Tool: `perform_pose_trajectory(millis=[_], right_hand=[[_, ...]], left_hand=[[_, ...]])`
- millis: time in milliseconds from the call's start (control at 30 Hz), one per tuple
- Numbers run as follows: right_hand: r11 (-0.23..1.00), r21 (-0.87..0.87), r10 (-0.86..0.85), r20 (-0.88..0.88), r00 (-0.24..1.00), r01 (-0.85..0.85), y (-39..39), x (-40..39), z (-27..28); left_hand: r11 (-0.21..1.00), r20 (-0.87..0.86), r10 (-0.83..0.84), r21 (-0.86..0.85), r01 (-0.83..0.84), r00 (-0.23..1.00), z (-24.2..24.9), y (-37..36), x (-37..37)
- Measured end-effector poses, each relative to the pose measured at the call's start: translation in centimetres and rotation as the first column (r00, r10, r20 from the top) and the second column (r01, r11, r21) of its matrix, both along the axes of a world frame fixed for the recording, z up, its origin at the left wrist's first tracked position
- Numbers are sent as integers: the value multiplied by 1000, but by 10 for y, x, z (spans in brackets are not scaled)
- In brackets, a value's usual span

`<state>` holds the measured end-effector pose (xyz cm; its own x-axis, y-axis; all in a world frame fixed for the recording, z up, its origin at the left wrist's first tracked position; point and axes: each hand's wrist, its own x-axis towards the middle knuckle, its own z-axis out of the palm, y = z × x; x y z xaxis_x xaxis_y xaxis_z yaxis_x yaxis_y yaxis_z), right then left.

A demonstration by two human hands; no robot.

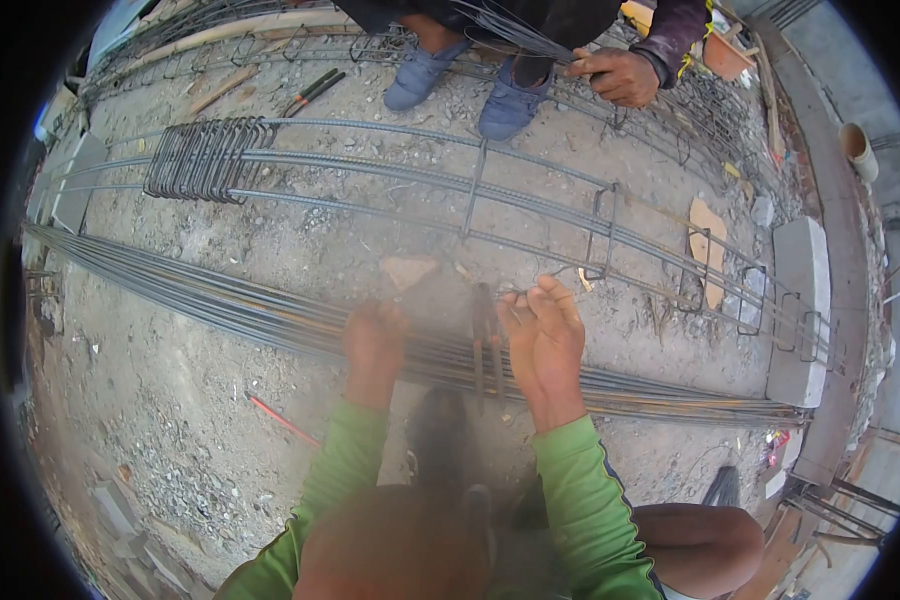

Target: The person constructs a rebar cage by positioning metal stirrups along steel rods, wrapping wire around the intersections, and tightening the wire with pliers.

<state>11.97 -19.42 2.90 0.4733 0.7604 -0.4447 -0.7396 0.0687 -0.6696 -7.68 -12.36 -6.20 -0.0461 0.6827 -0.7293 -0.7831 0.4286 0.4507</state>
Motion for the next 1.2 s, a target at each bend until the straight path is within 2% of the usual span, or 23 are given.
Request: perform_pose_trajectory(millis=[67,133,167,233,267,300,333,367,433,467,533,667,733,767,833,867,933,967,1033,1067,1100,1167,1200], right_hand=[[997,32,68,-10,998,-67,-8,2,0],[902,-155,428,187,885,-403,-16,7,8],[901,-158,430,185,884,-405,-18,10,12],[740,-203,661,42,749,-642,-19,14,22],[742,-205,659,44,751,-639,-19,15,25],[750,-93,656,-32,755,-655,-19,14,28],[752,23,657,-107,746,-659,-19,13,28],[751,25,658,-107,745,-660,-18,11,28],[749,-73,662,41,748,-659,-17,5,27],[747,-73,664,40,747,-660,-18,6,27],[722,-234,691,296,660,-651,-19,8,32],[634,-263,773,258,580,-728,-13,12,52],[620,-94,785,65,617,-779,-11,20,65],[620,-93,785,66,616,-779,-11,27,73],[331,-561,942,145,304,-759,-6,47,87],[324,-559,945,145,294,-763,-5,55,89],[394,-840,891,448,-68,-371,1,64,90],[390,-840,891,447,-74,-378,6,60,92],[682,-621,676,737,9,-387,18,40,100],[728,-506,512,850,-124,-463,23,32,89],[736,-506,511,851,-120,-449,23,21,77],[670,-422,261,904,-339,-611,26,4,60],[671,-424,259,902,-344,-608,25,1,60]], left_hand=[[999,-15,-2,48,3,1000,-11,12,-8],[996,-31,-8,94,11,999,-11,25,-18],[988,-112,10,154,7,994,-5,31,-23],[977,-188,29,214,12,982,-2,45,-29],[977,-238,59,214,-7,969,-4,52,-32],[977,-290,90,212,-27,953,-6,57,-39],[970,-107,78,240,-50,991,-16,62,-47],[969,-108,80,242,-52,991,-27,63,-53],[963,-227,147,256,-87,963,-16,67,-55],[963,-228,149,254,-89,962,-10,71,-59],[979,-382,190,148,-144,904,4,78,-67],[980,-417,163,172,-98,894,-8,80,-85],[960,-346,265,179,-214,900,-16,89,-103],[960,-346,266,181,-214,900,-17,91,-113],[955,-435,275,228,-190,857,-6,89,-128],[947,-480,271,288,-142,835,-2,87,-131],[942,-497,255,321,-97,829,16,79,-125],[936,-514,227,350,-40,827,20,75,-123],[928,-464,225,370,-44,857,18,71,-117],[932,-463,204,361,-26,863,21,68,-109],[935,-458,180,354,-7,871,26,66,-99],[932,-422,167,362,-3,891,29,65,-85],[936,-421,158,351,0,893,28,65,-81]])
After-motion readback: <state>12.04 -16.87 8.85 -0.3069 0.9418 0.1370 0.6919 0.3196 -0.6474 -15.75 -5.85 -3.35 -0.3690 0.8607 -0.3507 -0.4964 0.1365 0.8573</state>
